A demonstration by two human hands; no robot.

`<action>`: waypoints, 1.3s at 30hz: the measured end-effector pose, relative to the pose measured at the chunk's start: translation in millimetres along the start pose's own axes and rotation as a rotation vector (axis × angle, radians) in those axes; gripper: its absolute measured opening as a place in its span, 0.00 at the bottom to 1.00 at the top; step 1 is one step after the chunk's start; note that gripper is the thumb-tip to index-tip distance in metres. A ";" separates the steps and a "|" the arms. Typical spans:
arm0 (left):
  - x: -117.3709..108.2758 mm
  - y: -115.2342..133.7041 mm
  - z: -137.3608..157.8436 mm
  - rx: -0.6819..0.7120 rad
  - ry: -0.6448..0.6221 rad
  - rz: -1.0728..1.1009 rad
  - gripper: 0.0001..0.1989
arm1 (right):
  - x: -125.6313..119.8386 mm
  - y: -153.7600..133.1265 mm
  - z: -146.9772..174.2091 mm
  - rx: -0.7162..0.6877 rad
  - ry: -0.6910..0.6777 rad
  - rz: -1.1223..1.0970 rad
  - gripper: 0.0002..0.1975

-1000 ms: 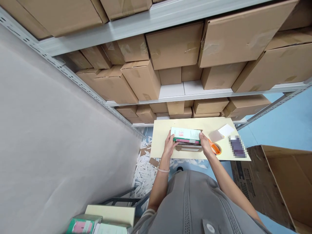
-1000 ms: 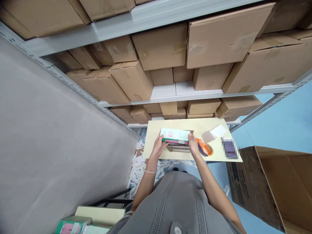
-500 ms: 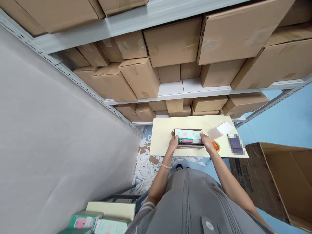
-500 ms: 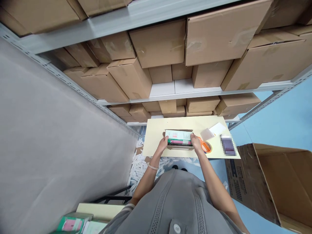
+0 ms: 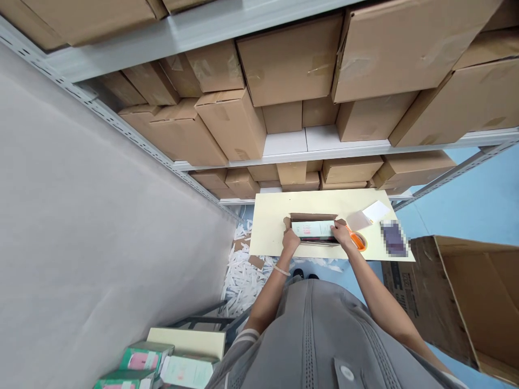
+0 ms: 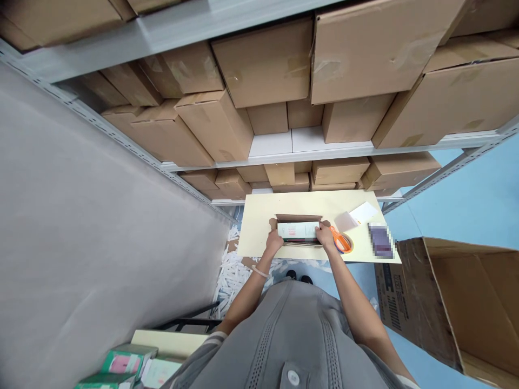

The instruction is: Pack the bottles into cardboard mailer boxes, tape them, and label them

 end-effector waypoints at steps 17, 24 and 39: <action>6.1 25.9 4.4 0.267 0.015 0.058 0.22 | -3.9 -16.3 8.2 -0.002 0.025 0.133 0.27; -17.8 29.0 13.9 0.468 -0.028 0.060 0.16 | -38.9 -11.4 32.9 -0.241 0.131 -0.085 0.28; -30.2 3.6 25.2 0.409 -0.097 0.134 0.22 | -20.8 28.1 63.8 -0.201 0.090 -0.233 0.39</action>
Point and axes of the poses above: each hand's wrist, its own z-axis away from the middle knuckle, its own x-axis out of the palm, y = z × x, the point moved 5 cm from there along -z, towards the middle knuckle, and after that the axes turned 1 degree about x, right-handed, at the moved point
